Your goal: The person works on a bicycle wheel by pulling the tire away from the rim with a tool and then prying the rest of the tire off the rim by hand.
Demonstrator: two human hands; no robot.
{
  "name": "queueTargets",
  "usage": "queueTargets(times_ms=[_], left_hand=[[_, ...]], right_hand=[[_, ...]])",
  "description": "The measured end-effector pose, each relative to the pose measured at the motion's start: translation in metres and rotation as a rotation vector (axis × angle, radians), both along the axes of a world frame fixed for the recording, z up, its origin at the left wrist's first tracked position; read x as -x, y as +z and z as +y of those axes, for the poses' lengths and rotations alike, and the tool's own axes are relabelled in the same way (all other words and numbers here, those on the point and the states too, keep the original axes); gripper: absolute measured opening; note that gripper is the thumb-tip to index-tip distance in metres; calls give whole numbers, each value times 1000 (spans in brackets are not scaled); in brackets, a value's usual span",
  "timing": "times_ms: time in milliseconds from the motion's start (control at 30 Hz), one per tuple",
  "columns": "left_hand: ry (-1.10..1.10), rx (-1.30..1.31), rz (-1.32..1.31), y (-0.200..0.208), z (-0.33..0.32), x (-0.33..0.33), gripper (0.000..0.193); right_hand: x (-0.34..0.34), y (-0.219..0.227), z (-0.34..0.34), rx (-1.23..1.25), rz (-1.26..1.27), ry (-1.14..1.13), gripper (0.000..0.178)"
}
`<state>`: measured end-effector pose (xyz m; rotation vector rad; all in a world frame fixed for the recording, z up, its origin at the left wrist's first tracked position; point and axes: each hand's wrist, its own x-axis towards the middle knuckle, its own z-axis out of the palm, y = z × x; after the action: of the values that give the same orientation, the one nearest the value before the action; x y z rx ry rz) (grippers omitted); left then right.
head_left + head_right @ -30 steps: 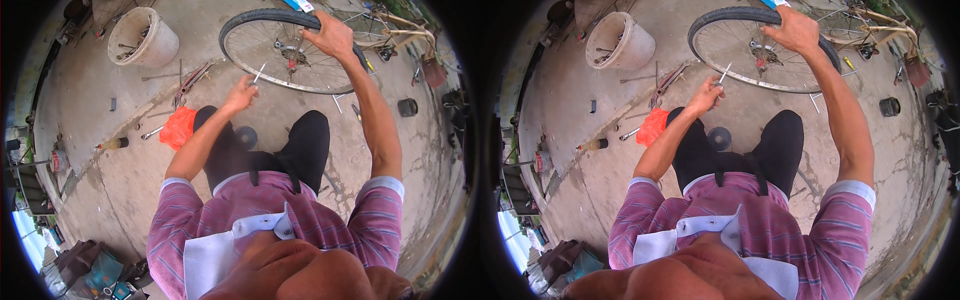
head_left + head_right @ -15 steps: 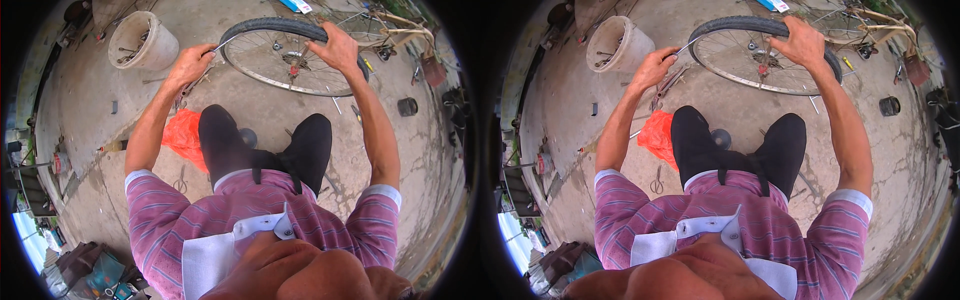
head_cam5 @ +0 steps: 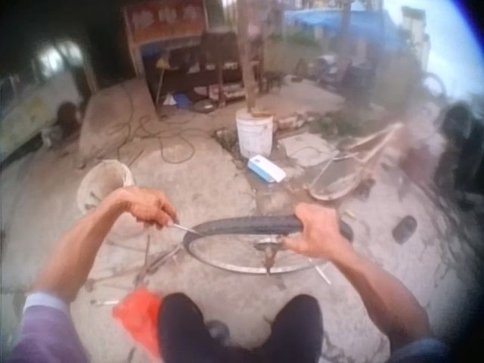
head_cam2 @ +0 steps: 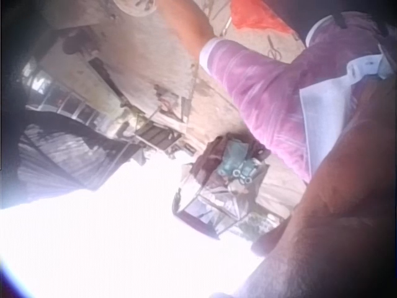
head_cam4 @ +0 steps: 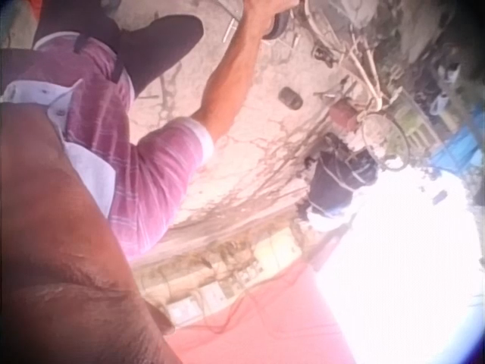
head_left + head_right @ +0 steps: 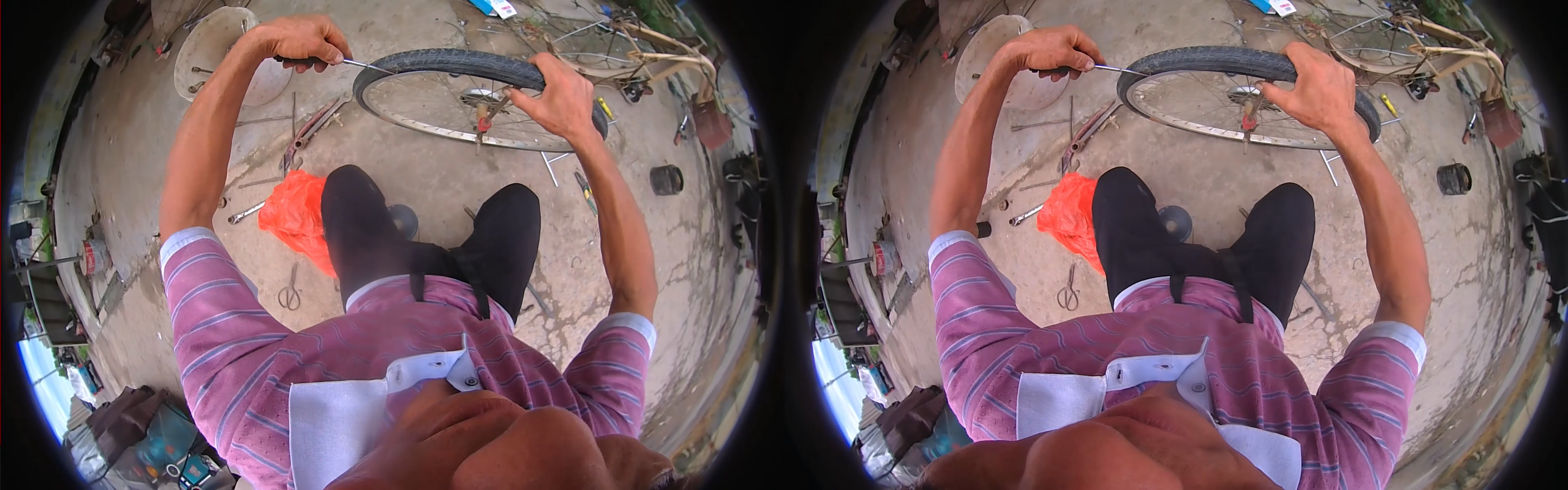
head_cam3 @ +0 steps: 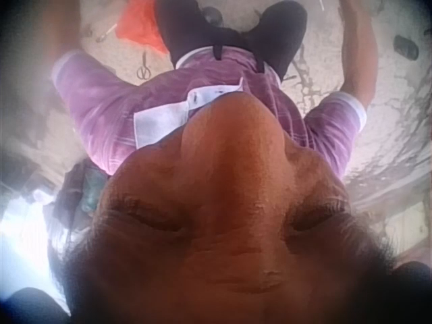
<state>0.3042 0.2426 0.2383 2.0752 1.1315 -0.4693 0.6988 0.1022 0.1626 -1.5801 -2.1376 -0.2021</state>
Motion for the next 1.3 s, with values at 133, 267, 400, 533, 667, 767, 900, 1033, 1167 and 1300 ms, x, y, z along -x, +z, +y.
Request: queueTargets(times_ms=[133,267,400,533,667,767,900,1033,1167,1300], left_hand=[[96,-9,-171,-19,-15,5,34],[430,-85,-423,-72,-59,3,32],[805,-196,-642,-121,-108,-29,35],[1068,-239,-1044,-209,-126,-81,32],[1113,-300,-1357,-293,-107,-134,30],[1088,-450,-1220,-293,-93,-145,30],[749,-924,-849,-297,-75,-90,31],[551,-979,-599,-280,-60,-16,29],[574,-854,-447,-299,-66,38,36],[518,-690,-662,-284,-88,46,42]], right_hand=[[-7,1,2,-41,40,-13,40],[-11,0,13,-19,23,-52,41],[-8,-2,24,-29,-16,-84,48],[3,1,35,-31,-58,-116,48],[29,3,36,-54,-46,-52,46],[27,0,34,-72,-50,-35,43],[14,5,31,-47,-35,-93,45],[9,2,32,-57,-59,-83,46],[9,5,36,-65,-46,-91,48],[-1,0,34,-16,-44,-116,53]])
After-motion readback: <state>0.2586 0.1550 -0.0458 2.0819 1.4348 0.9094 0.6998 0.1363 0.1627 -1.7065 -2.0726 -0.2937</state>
